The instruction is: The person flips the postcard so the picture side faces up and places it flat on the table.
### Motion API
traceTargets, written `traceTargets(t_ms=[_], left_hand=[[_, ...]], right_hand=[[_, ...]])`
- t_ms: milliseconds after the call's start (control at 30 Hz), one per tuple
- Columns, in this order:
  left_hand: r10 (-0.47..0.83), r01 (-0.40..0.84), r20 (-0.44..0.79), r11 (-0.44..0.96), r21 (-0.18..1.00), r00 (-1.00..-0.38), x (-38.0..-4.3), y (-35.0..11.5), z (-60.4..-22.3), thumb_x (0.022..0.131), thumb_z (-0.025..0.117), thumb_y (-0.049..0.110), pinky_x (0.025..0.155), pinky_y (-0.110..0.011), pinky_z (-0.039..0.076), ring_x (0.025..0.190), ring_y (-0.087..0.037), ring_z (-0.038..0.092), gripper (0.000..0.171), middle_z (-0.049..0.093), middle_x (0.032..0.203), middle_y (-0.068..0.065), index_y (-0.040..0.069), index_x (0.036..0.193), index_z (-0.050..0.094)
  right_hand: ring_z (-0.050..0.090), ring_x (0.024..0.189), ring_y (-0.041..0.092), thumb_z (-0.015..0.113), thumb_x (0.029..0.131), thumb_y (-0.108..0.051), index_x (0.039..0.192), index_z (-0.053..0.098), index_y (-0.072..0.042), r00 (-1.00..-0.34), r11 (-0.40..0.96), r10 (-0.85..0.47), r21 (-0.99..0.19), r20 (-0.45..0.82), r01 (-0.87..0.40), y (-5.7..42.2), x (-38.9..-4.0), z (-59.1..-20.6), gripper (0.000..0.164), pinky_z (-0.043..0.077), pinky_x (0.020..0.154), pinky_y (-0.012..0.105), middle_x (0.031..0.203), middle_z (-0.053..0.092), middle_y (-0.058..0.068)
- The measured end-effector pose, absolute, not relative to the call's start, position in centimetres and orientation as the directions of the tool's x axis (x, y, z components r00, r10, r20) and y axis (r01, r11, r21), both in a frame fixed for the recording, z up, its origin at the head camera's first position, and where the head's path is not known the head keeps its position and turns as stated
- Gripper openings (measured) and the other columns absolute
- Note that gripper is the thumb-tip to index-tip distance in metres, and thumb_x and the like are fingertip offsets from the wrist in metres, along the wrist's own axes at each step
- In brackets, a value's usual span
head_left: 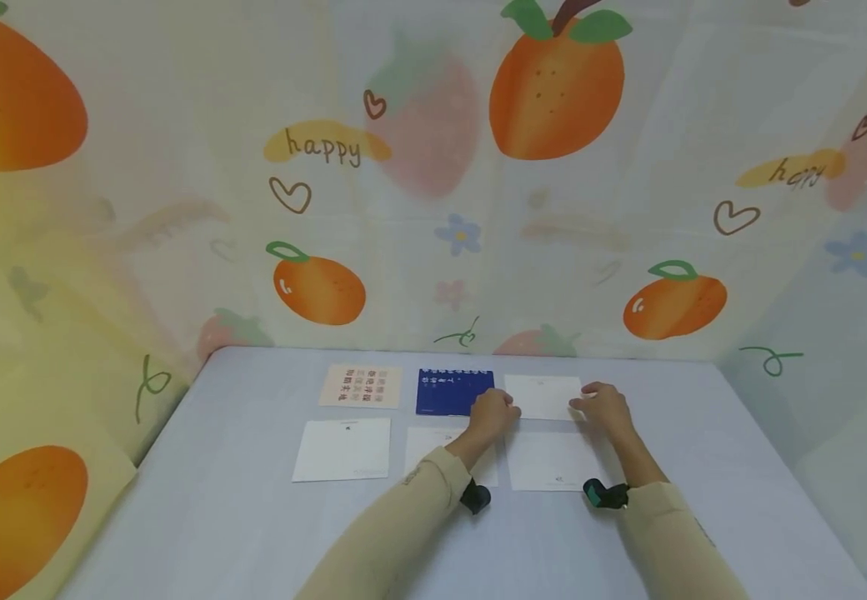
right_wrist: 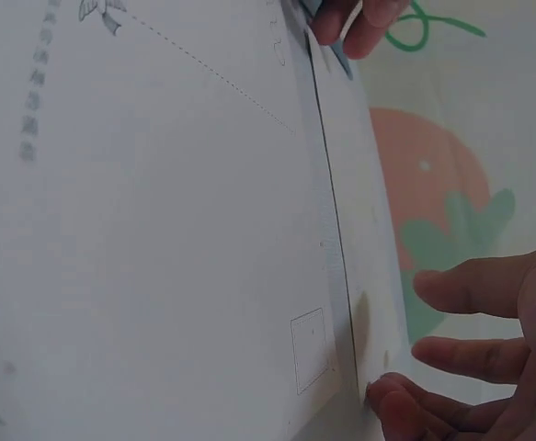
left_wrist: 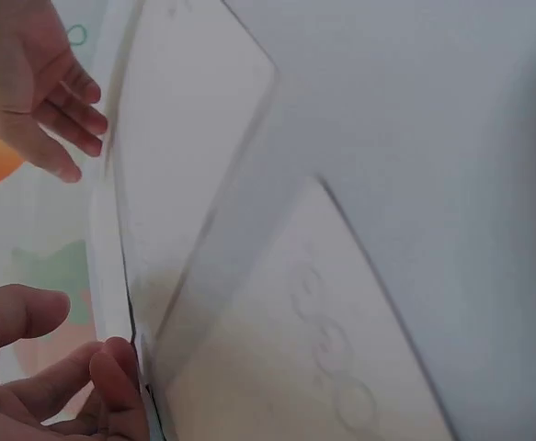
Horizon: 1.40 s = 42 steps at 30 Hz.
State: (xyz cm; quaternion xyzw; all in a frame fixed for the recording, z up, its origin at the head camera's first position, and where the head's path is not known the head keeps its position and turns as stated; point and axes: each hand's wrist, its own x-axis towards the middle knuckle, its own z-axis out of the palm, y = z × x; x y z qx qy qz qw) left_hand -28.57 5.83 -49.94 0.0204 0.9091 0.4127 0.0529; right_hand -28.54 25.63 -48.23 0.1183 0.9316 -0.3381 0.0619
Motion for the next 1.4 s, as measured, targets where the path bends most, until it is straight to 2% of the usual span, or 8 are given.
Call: traceTargets(t_ms=[100,200,333,467,733,967,1167,1400], left_hand=[[0.039,-0.072,-0.123,0.628,0.775,-0.992,-28.7,6.0,-49.8,0.083,0.065,0.013,0.061,-0.027,0.046,0.068,-0.020,0.058,0.023,0.061,0.068,-0.007,-0.002,0.067,0.058],[0.026,-0.136,-0.190,0.602,0.786,-0.981,-29.0,6.0,-49.7,0.085,0.065,0.012,0.052,-0.025,0.032,0.058,-0.016,0.037,0.039,0.037,0.060,-0.001,0.010,0.059,0.036],[0.041,-0.135,-0.207,0.630,0.765,-0.977,-29.0,6.0,-49.4,0.085,0.066,0.013,0.060,-0.029,0.047,0.067,-0.018,0.052,0.023,0.060,0.073,-0.007,-0.001,0.069,0.057],[0.055,-0.128,-0.215,0.654,0.745,-0.975,-28.9,6.0,-49.2,0.083,0.067,0.013,0.076,-0.036,0.056,0.085,-0.024,0.064,0.026,0.072,0.107,-0.018,-0.006,0.101,0.071],[0.099,-0.133,-0.251,0.638,0.759,-0.963,-31.1,5.9,-51.1,0.082,0.067,0.016,0.067,-0.031,0.053,0.073,-0.020,0.057,0.026,0.071,0.101,-0.017,-0.006,0.095,0.071],[0.055,-0.213,-0.300,0.584,0.783,-0.952,-30.0,5.6,-49.3,0.084,0.068,0.016,0.075,-0.031,0.054,0.082,-0.021,0.061,0.032,0.071,0.108,-0.016,-0.007,0.106,0.069],[0.038,-0.213,-0.293,0.597,0.773,-0.955,-29.2,5.6,-48.4,0.086,0.066,0.017,0.071,-0.027,0.050,0.078,-0.018,0.056,0.032,0.071,0.106,-0.015,-0.007,0.108,0.069],[0.026,-0.254,-0.315,0.530,0.809,-0.949,-29.7,5.7,-49.0,0.086,0.066,0.014,0.056,-0.022,0.040,0.064,-0.014,0.050,0.022,0.063,0.075,-0.005,-0.005,0.096,0.071]], right_hand=[[0.055,0.111,0.046,0.060,0.090,-0.015,0.122,0.054,0.014,-0.965,0.744,0.183,-0.614,-0.190,0.262,25.7,-28.7,-48.2,0.044,0.045,0.097,0.054,0.125,0.056,0.036],[0.056,0.109,0.047,0.058,0.089,-0.012,0.116,0.058,0.016,-0.969,0.763,0.181,-0.598,-0.167,0.246,26.0,-29.1,-48.2,0.039,0.047,0.095,0.055,0.122,0.058,0.035],[0.063,0.091,0.041,0.059,0.084,-0.008,0.101,0.066,0.015,-0.970,0.795,0.198,-0.556,-0.138,0.241,26.5,-29.9,-48.3,0.030,0.054,0.075,0.044,0.105,0.067,0.031],[0.057,0.071,0.029,0.061,0.079,-0.005,0.088,0.070,0.013,-0.962,0.793,0.229,-0.546,-0.147,0.272,26.8,-30.4,-48.5,0.022,0.045,0.055,0.032,0.089,0.070,0.025],[0.051,0.062,0.022,0.060,0.075,-0.002,0.068,0.067,0.006,-0.964,0.770,0.235,-0.583,-0.122,0.261,27.4,-30.8,-49.4,0.013,0.039,0.049,0.027,0.062,0.062,0.009],[0.054,0.059,0.018,0.065,0.077,-0.005,0.088,0.071,0.012,-0.952,0.713,0.271,-0.634,-0.143,0.298,27.8,-30.9,-49.9,0.021,0.042,0.050,0.025,0.059,0.063,0.005],[0.052,0.053,0.014,0.064,0.080,-0.006,0.085,0.071,0.012,-0.942,0.640,0.291,-0.698,-0.168,0.322,27.8,-30.6,-50.0,0.020,0.042,0.050,0.026,0.052,0.058,-0.001],[0.054,0.059,0.013,0.062,0.087,-0.007,0.101,0.067,0.014,-0.941,0.536,0.270,-0.780,-0.205,0.323,28.4,-30.2,-49.8,0.026,0.046,0.055,0.023,0.062,0.061,0.001]])
